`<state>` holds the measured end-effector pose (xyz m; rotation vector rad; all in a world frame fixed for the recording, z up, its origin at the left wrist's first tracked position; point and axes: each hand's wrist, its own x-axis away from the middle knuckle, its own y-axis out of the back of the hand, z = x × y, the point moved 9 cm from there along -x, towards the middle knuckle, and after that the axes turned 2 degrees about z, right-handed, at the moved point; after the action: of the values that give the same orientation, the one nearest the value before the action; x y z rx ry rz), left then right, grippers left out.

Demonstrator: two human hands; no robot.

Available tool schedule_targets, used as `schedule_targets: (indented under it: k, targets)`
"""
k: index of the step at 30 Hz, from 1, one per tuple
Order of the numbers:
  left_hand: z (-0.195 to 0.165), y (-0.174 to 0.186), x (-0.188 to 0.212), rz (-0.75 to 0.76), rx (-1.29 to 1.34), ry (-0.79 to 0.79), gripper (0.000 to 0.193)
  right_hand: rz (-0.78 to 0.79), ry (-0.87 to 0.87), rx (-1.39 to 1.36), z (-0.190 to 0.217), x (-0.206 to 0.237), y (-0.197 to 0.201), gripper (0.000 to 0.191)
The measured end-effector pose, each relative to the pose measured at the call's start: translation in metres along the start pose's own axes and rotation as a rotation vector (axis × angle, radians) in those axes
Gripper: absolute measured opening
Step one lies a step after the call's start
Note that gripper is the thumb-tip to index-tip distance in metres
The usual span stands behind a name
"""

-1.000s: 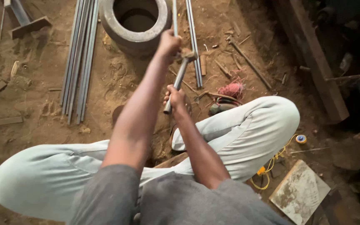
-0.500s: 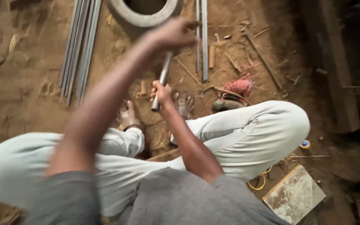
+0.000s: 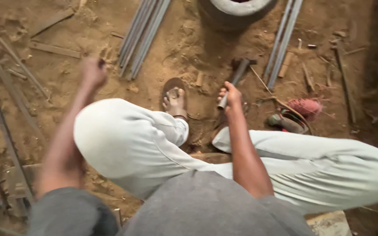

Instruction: The person sits on the ground and repeatedly strikes a metal rod with a hammer, using a concrete ring as an anvil. The person adjusts the rod's position between strikes and occasionally inspects the end of the rod.

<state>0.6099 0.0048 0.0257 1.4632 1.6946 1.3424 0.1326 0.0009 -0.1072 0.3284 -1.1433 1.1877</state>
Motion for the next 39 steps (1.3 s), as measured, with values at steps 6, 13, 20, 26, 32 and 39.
schedule_targets:
  k: [6,13,20,26,32,39]
  targets:
    - [-0.019,-0.088,0.011,0.061,-0.128,0.108,0.035,0.004,-0.112,-0.049,-0.022,-0.022,0.014,0.019]
    - [-0.036,-0.103,-0.05,-0.043,-0.219,0.043,0.035,-0.092,-0.098,-0.001,-0.036,-0.04,0.023,0.018]
    - [-0.027,-0.088,-0.093,-0.215,-0.31,0.075,0.041,-0.142,-0.12,0.014,-0.046,-0.049,0.036,0.019]
    - [-0.015,-0.102,-0.113,0.009,-0.463,0.055,0.033,-0.154,-0.115,0.036,-0.051,-0.055,0.045,0.018]
    - [0.021,-0.088,-0.142,-0.16,-0.238,0.154,0.036,-0.123,-0.111,0.039,-0.054,-0.059,0.048,0.017]
    - [0.03,-0.096,-0.175,-0.108,0.025,0.168,0.024,-0.119,-0.129,0.029,-0.062,-0.063,0.05,0.014]
